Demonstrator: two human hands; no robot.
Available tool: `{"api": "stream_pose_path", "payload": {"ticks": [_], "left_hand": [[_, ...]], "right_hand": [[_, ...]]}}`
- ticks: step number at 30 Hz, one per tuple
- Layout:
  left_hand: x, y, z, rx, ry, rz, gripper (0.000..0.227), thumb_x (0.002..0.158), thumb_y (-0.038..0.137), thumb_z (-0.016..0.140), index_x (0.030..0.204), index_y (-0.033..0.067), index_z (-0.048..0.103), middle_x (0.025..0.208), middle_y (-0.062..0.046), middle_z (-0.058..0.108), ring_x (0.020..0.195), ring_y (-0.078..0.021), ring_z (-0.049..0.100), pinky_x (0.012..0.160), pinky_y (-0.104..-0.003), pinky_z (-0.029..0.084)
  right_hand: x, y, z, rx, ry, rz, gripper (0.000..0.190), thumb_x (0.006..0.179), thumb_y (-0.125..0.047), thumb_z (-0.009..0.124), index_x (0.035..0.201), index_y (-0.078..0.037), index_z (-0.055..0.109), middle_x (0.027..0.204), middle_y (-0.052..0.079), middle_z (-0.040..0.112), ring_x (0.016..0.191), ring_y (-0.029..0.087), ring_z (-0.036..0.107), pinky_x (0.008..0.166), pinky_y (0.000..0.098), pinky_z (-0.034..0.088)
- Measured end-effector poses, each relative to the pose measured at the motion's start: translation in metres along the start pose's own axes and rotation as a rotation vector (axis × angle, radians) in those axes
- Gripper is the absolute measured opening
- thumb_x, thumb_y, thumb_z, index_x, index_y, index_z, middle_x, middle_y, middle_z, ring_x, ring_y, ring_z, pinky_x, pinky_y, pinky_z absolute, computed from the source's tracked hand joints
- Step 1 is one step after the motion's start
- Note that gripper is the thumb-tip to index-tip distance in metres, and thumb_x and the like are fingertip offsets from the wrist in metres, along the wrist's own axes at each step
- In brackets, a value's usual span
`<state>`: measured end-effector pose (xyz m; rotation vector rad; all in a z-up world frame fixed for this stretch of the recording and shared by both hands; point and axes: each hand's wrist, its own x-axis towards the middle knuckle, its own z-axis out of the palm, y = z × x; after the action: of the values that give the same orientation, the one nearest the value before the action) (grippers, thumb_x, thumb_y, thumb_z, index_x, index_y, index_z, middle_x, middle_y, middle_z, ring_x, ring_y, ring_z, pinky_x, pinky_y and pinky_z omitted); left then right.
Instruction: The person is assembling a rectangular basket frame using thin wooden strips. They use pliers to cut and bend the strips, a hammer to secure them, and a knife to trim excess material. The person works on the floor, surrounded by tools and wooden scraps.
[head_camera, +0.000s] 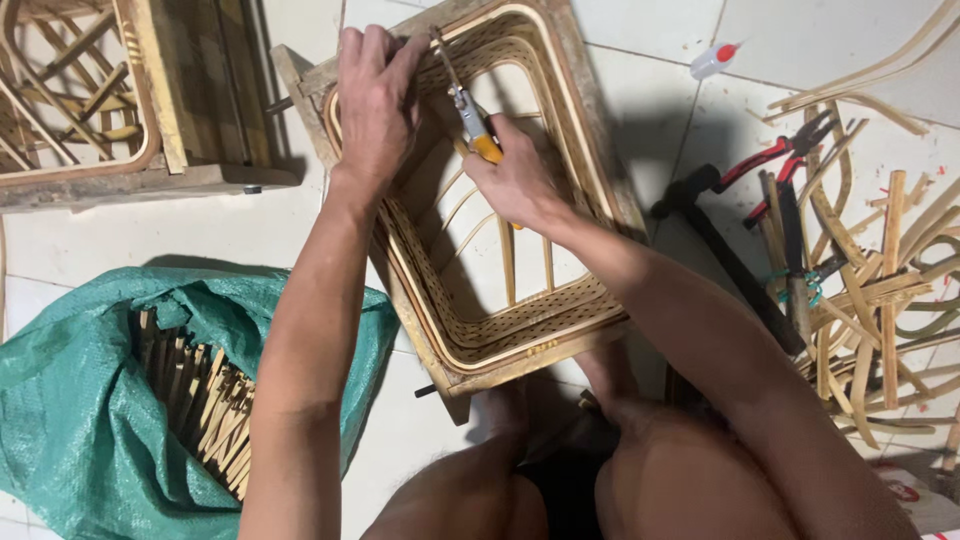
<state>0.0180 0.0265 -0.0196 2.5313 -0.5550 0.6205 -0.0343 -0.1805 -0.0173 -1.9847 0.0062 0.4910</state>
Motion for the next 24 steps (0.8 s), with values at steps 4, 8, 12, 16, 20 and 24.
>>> {"api": "stream_pose_path", "payload": {"ticks": [4, 8, 12, 16, 20, 24], "left_hand": [[0.001, 0.007, -0.009, -0.009, -0.008, -0.001, 0.042, 0.088, -0.010, 0.073, 0.128, 0.0003, 0.072, 0.100, -0.010, 0.052, 0.098, -0.0274, 0.049, 0.085, -0.040, 0.047], [0.010, 0.012, -0.010, -0.006, -0.007, -0.019, 0.041, 0.087, -0.007, 0.073, 0.127, 0.0012, 0.074, 0.098, -0.009, 0.054, 0.095, -0.0268, 0.049, 0.081, -0.040, 0.048], [0.007, 0.006, -0.008, 0.009, -0.010, -0.052, 0.033, 0.094, -0.005, 0.073, 0.126, 0.0035, 0.076, 0.099, -0.007, 0.056, 0.094, -0.0247, 0.050, 0.078, -0.039, 0.049], [0.005, 0.004, -0.005, -0.034, -0.013, -0.080, 0.027, 0.100, -0.001, 0.073, 0.126, 0.0053, 0.076, 0.097, -0.006, 0.056, 0.094, -0.0232, 0.051, 0.078, -0.038, 0.049], [0.006, 0.002, 0.000, -0.019, -0.027, -0.086, 0.035, 0.096, -0.003, 0.071, 0.129, 0.0065, 0.076, 0.098, -0.007, 0.056, 0.094, -0.0234, 0.049, 0.077, -0.038, 0.048], [-0.005, 0.001, 0.000, -0.016, -0.053, -0.114, 0.036, 0.096, -0.003, 0.072, 0.131, 0.0061, 0.075, 0.095, -0.007, 0.053, 0.091, -0.0241, 0.047, 0.073, -0.039, 0.046]], "right_hand": [[-0.004, -0.006, 0.004, 0.035, -0.018, 0.024, 0.017, 0.090, -0.020, 0.062, 0.097, -0.006, 0.055, 0.077, 0.008, 0.060, 0.065, 0.017, 0.056, 0.059, 0.0393, 0.048], [-0.017, -0.031, -0.023, 0.060, 0.012, -0.023, 0.021, 0.091, -0.017, 0.065, 0.103, -0.002, 0.057, 0.084, 0.012, 0.056, 0.066, 0.017, 0.056, 0.057, 0.0374, 0.049], [-0.020, -0.040, -0.090, 0.188, 0.039, -0.197, 0.030, 0.091, -0.013, 0.057, 0.119, -0.001, 0.058, 0.095, 0.008, 0.064, 0.068, 0.017, 0.067, 0.058, 0.0328, 0.060], [-0.023, -0.025, -0.101, 0.288, -0.091, -0.029, 0.023, 0.091, -0.012, 0.059, 0.106, 0.003, 0.055, 0.089, 0.011, 0.068, 0.076, 0.018, 0.070, 0.070, 0.0347, 0.061], [-0.020, -0.014, -0.048, 0.265, -0.274, 0.167, 0.025, 0.092, -0.024, 0.059, 0.104, -0.003, 0.057, 0.088, 0.007, 0.064, 0.087, 0.020, 0.068, 0.086, 0.0355, 0.059], [-0.019, -0.015, -0.009, 0.265, -0.232, 0.202, 0.031, 0.090, -0.029, 0.058, 0.107, -0.003, 0.058, 0.096, 0.009, 0.065, 0.090, 0.021, 0.071, 0.083, 0.0386, 0.057]]}}
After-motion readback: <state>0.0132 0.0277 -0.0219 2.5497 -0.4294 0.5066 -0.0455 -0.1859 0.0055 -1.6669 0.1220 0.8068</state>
